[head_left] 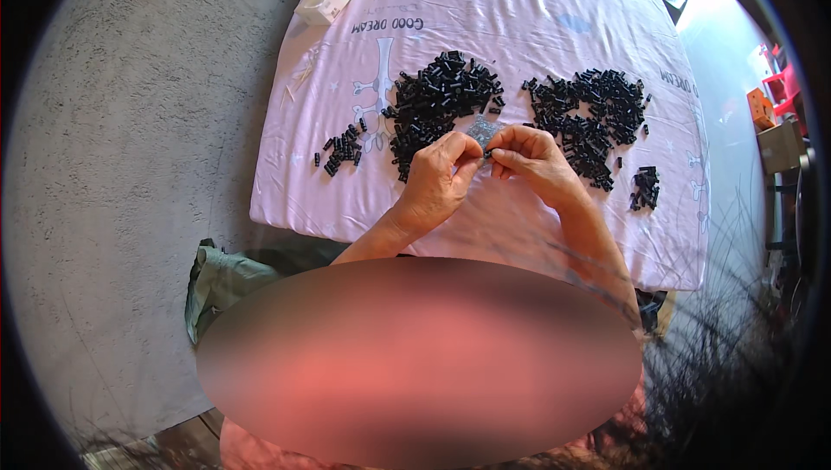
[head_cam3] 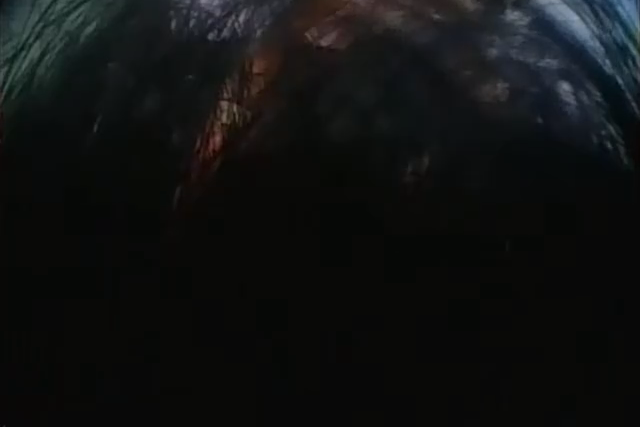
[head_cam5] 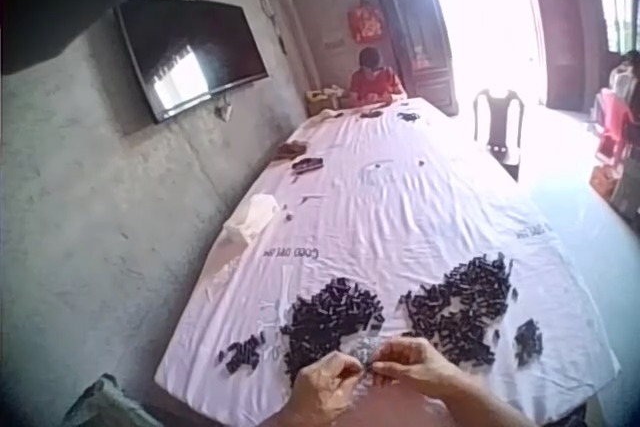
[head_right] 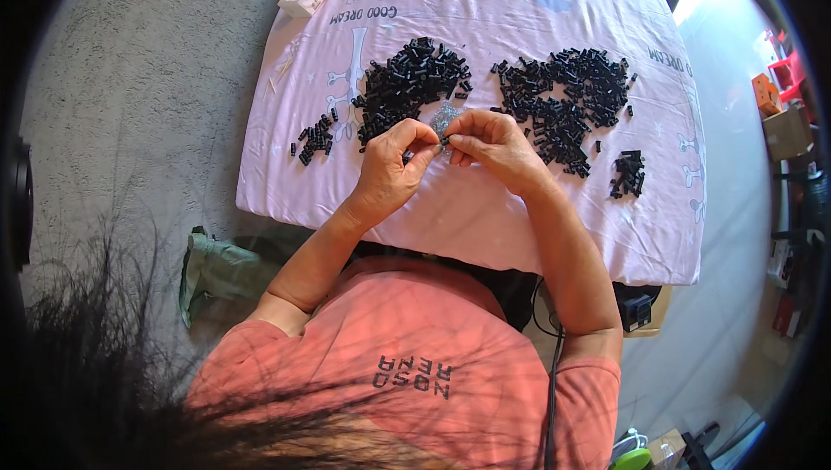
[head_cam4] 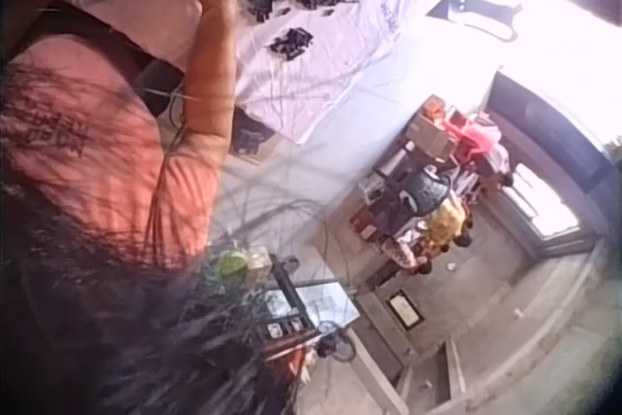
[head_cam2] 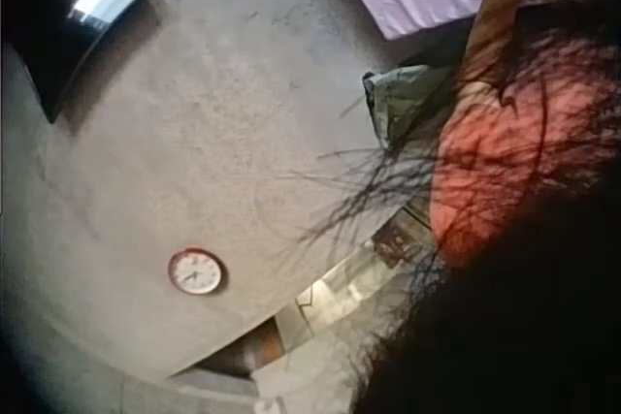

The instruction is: The person is manually sorting and inspecting small black plastic components on a table.

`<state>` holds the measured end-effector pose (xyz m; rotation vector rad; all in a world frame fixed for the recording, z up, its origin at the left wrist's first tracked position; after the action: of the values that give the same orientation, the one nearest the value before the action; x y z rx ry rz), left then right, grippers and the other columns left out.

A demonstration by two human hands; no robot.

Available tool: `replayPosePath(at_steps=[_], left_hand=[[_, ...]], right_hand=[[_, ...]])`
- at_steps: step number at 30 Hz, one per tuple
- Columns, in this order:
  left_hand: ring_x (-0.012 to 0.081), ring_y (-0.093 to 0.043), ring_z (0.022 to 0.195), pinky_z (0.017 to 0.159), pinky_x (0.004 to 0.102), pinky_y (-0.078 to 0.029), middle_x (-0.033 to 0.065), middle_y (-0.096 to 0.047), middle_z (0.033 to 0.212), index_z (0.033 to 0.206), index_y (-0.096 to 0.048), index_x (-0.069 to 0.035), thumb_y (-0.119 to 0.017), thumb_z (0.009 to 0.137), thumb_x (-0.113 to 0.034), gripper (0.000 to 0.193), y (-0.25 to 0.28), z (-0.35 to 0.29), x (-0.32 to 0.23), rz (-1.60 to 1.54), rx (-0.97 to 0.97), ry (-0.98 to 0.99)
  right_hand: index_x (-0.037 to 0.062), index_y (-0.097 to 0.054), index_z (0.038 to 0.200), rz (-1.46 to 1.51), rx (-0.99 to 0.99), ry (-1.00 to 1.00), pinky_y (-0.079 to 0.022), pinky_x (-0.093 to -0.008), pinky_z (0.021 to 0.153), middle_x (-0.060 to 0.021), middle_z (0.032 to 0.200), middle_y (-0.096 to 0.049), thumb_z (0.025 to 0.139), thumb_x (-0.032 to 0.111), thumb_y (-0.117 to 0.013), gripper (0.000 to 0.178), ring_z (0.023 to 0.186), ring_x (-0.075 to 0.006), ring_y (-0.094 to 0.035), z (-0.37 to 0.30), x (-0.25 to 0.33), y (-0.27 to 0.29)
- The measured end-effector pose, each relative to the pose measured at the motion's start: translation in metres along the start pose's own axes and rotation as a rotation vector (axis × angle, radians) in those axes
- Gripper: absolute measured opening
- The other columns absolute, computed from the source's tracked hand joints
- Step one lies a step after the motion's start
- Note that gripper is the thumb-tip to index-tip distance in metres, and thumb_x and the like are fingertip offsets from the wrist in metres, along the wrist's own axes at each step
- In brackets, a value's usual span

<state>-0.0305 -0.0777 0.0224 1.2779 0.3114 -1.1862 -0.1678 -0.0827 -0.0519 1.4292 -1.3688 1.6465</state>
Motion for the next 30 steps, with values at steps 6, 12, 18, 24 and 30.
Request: replayPosePath(at_steps=[6,12,18,24,30], left_hand=[[0.0169,-0.064,0.071,0.064,0.0293,-0.050,0.0090,-0.064,0.080,0.089,-0.061,-0.002,-0.071,0.084,-0.001,0.012,-0.001,-0.002,0.003,-0.056,0.022,0.042],[0.0079,-0.058,0.072,0.065,0.0256,-0.049,0.0019,-0.063,0.079,0.092,-0.065,-0.001,-0.069,0.089,-0.004,0.007,0.023,-0.001,0.038,-0.022,-0.038,0.114],[0.0285,-0.066,0.076,0.070,0.0361,-0.052,0.0112,-0.065,0.087,0.090,-0.068,-0.003,-0.064,0.082,0.001,0.010,0.075,0.008,0.072,0.286,-0.090,0.145],[0.0298,-0.063,0.085,0.078,0.0395,-0.051,0.0099,-0.063,0.087,0.091,-0.068,-0.006,-0.064,0.081,0.001,0.013,0.065,0.007,0.074,0.366,-0.091,0.061],[0.0302,-0.062,0.089,0.083,0.0399,-0.050,0.0093,-0.061,0.089,0.090,-0.065,-0.005,-0.065,0.080,-0.001,0.011,0.057,0.012,0.075,0.424,-0.004,0.050]], right_hand=[[0.0007,-0.064,0.103,0.011,0.048,-0.005,-0.051,-0.0220,0.068,-0.0018,0.084,-0.066,0.095,0.007,-0.063,0.010,0.073,-0.0071,-0.062,-0.001,-0.002,-0.005],[0.0010,-0.064,0.104,0.036,0.039,-0.013,-0.051,-0.0216,0.068,-0.0027,0.086,-0.067,0.095,0.006,-0.062,0.010,0.074,-0.0078,-0.063,-0.001,0.000,-0.004],[0.0029,-0.065,0.104,0.131,-0.040,-0.024,-0.053,-0.0216,0.068,-0.0036,0.089,-0.068,0.096,0.008,-0.061,0.010,0.076,-0.0084,-0.065,0.001,-0.005,0.010],[0.0023,-0.064,0.104,0.082,-0.027,-0.027,-0.053,-0.0223,0.068,-0.0046,0.089,-0.068,0.096,0.008,-0.061,0.010,0.075,-0.0091,-0.065,0.001,-0.005,0.007],[0.0018,-0.063,0.105,0.071,-0.020,-0.019,-0.054,-0.0229,0.067,-0.0051,0.089,-0.068,0.097,0.008,-0.060,0.010,0.075,-0.0094,-0.065,0.002,-0.005,0.008]])
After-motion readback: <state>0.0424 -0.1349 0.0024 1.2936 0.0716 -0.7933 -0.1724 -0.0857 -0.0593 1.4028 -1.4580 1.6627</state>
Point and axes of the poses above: each hand's wrist, its own z-axis towards the middle knuckle, its own y-axis out of the back of the hand, x = y × z, the point moved 8 cm from there along z, towards the middle knuckle
